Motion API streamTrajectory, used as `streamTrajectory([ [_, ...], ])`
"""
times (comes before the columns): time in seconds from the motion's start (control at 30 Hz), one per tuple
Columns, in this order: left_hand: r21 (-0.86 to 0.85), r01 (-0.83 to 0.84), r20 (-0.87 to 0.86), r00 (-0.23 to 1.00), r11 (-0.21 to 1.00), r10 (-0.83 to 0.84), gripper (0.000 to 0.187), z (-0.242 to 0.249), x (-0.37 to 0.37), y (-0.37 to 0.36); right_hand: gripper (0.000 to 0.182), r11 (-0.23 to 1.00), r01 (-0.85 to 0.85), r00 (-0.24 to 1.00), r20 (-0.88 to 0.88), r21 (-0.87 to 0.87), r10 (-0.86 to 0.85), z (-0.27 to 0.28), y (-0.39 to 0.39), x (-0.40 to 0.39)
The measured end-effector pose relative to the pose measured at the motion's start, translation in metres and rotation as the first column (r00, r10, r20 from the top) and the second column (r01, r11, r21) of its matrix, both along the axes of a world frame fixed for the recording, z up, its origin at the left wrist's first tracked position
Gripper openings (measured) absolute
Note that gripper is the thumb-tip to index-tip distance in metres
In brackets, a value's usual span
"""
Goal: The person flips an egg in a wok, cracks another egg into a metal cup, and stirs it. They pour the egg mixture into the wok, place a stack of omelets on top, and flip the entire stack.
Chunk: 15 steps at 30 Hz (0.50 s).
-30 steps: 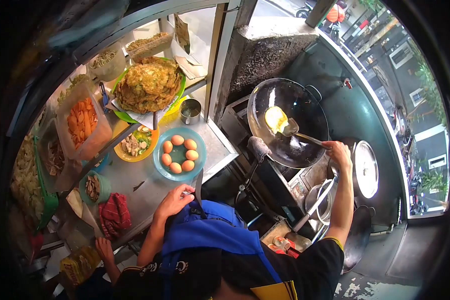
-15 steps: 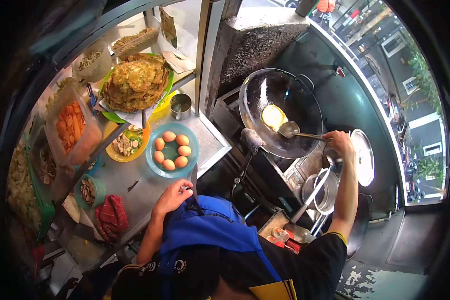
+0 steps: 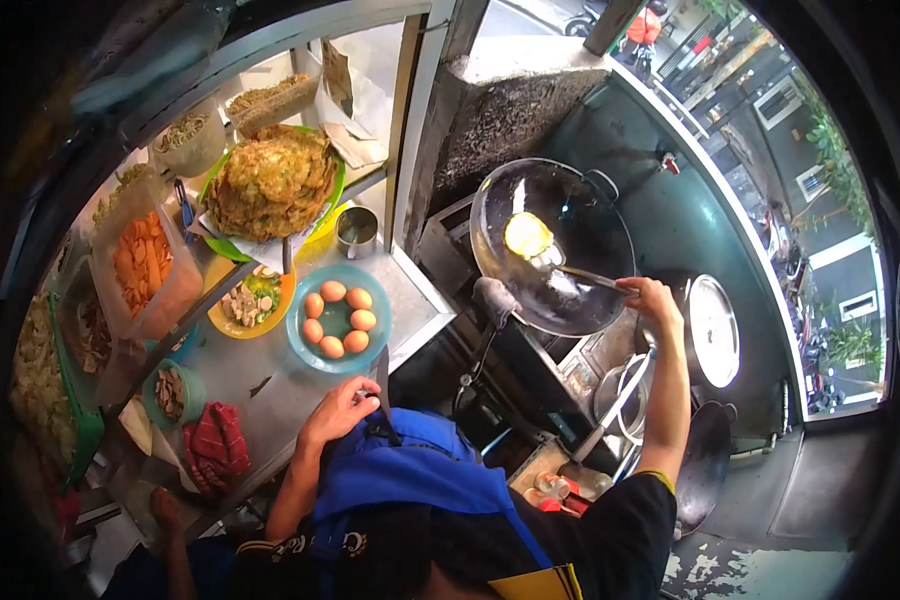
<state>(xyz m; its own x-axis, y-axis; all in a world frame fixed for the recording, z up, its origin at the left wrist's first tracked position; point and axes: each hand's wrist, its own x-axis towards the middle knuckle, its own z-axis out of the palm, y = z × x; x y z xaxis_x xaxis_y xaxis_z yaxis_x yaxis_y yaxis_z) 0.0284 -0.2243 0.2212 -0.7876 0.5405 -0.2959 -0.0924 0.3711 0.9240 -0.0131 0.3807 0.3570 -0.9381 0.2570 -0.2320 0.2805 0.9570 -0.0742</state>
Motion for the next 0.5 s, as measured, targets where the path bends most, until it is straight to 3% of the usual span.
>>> streamTrajectory([
  [0.13,-0.019,0.087,0.020,0.996,0.996,-0.087,0.030,0.007,-0.001,-0.001,0.037,0.960,-0.153,0.983,-0.060,0.233,0.171,0.026,-0.018,0.005],
  [0.17,-0.029,0.110,0.042,0.993,0.993,-0.109,0.030,0.013,-0.001,-0.001,0.037,0.961,-0.154,0.984,-0.056,0.231,0.171,0.030,-0.019,0.006],
  [0.23,-0.021,0.119,0.050,0.992,0.993,-0.118,0.030,0.009,0.002,0.000,0.030,0.894,-0.134,0.976,-0.101,0.428,0.194,0.032,-0.019,0.004],
  [0.33,-0.014,0.141,0.046,0.989,0.990,-0.140,0.030,0.007,0.003,0.002,0.036,0.869,-0.041,0.996,-0.052,0.492,0.076,0.027,-0.027,-0.006],
  [0.4,-0.019,0.148,0.041,0.988,0.989,-0.147,0.030,0.008,0.002,0.003,0.035,0.852,-0.063,0.989,-0.082,0.521,0.123,0.010,-0.016,-0.004],
  [0.5,-0.015,0.153,0.036,0.988,0.988,-0.153,0.029,0.008,0.000,0.002,0.039,0.897,-0.144,0.962,-0.155,0.418,0.227,0.001,-0.007,-0.002],
])
